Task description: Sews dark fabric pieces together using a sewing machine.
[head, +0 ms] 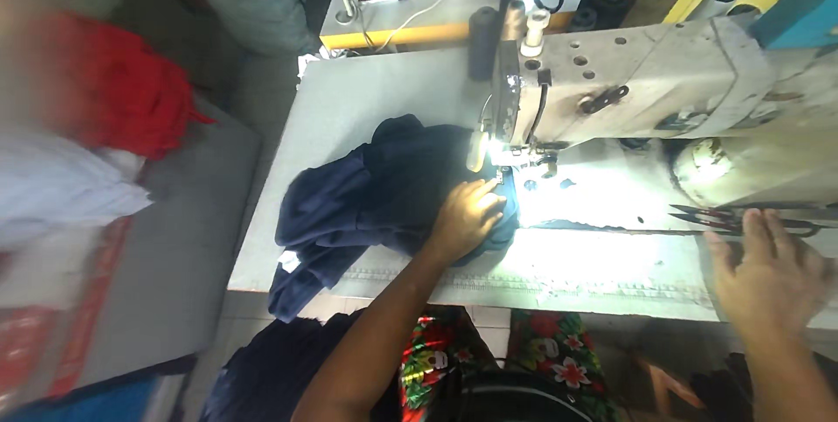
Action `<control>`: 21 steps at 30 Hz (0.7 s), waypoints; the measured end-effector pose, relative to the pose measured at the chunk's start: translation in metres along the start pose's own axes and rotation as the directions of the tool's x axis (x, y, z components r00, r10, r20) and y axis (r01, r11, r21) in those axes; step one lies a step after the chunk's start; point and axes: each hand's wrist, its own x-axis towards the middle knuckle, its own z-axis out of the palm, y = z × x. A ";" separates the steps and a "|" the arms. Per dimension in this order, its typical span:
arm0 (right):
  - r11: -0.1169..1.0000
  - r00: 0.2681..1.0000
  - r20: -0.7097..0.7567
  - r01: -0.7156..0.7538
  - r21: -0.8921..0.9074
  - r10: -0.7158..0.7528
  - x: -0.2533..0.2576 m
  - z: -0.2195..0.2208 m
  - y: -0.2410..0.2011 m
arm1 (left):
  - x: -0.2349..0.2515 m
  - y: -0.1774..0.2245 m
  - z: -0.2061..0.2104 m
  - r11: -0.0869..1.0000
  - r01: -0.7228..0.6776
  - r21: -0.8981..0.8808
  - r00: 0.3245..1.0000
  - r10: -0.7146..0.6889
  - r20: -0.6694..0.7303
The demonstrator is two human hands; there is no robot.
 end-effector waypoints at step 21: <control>1.000 1.000 -0.018 -0.002 -0.005 0.002 -0.001 -0.001 -0.001 | -0.003 -0.001 0.001 1.000 -0.001 0.016 1.000 0.001 0.001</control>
